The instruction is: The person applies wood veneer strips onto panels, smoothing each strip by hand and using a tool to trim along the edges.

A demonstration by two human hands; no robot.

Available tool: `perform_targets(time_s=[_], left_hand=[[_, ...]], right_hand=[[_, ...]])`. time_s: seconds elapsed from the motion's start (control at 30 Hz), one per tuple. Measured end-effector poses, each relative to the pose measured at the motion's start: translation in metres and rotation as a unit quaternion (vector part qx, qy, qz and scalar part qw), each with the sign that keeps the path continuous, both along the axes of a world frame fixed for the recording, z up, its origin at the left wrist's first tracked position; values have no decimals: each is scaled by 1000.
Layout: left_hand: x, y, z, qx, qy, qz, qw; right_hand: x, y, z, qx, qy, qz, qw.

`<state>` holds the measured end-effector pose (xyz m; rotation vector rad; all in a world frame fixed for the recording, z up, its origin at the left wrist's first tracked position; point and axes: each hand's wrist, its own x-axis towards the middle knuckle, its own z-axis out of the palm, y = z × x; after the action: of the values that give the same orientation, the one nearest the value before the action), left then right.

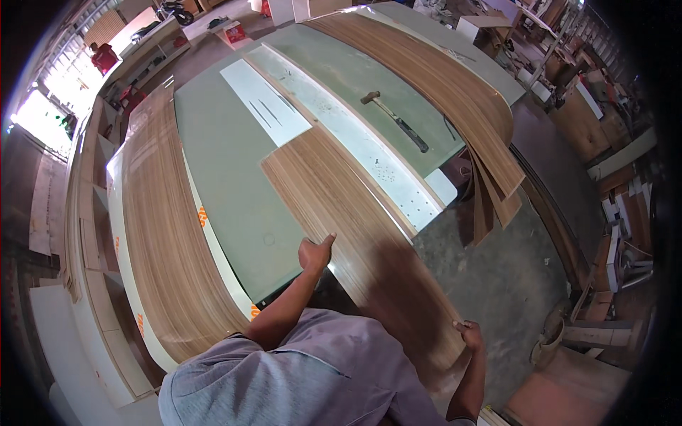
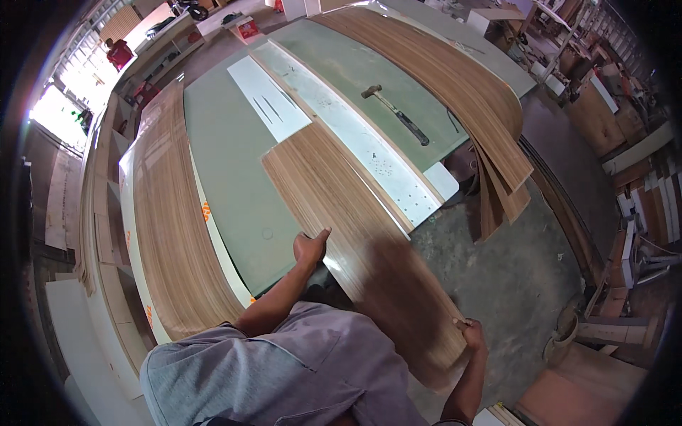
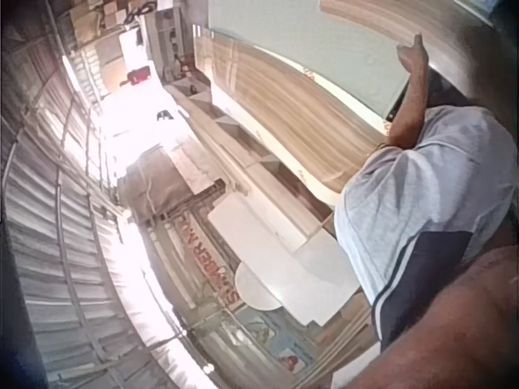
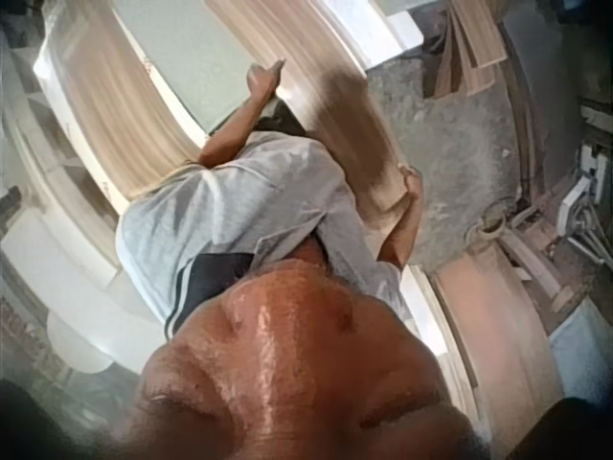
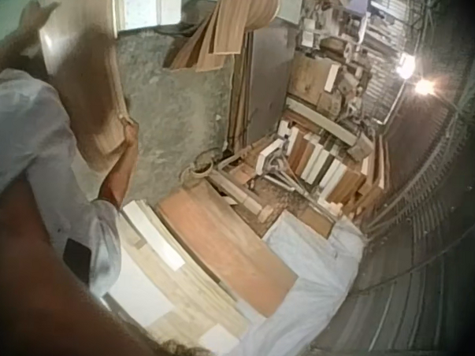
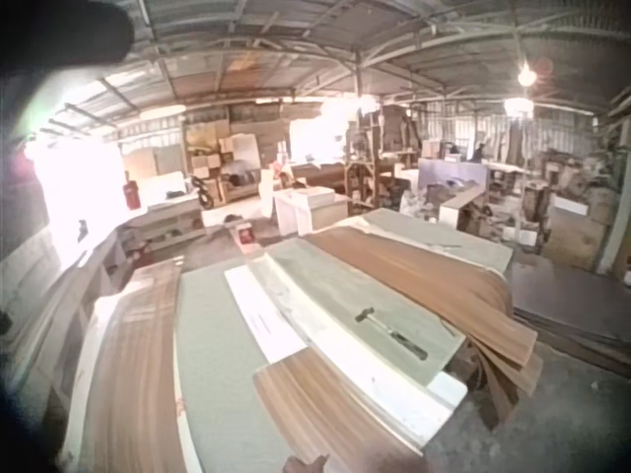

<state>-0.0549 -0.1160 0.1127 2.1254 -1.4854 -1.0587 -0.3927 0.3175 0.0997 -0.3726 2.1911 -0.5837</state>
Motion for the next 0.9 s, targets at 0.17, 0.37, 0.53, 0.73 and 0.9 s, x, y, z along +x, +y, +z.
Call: perform_targets(time_s=[0.17, 0.37, 0.53, 0.73, 0.9], left_hand=[[19, -28, -15, 13, -4, 13, 1000], [0, -40, -11, 5, 8, 21, 1000], [11, -44, -12, 14, 11, 56, 998], [6, -58, 0, -5, 23, 64, 998], [14, -81, -7, 13, 16, 74, 997]], right_hand=[[8, -41, 3, 0, -39, -13, 999], [-3, -45, -6, 2, -41, -18, 999], [3, -71, 2, 29, -56, -1, 998], [4, -74, -7, 7, -60, -24, 998], [17, -101, 0, -9, -57, -38, 998]])
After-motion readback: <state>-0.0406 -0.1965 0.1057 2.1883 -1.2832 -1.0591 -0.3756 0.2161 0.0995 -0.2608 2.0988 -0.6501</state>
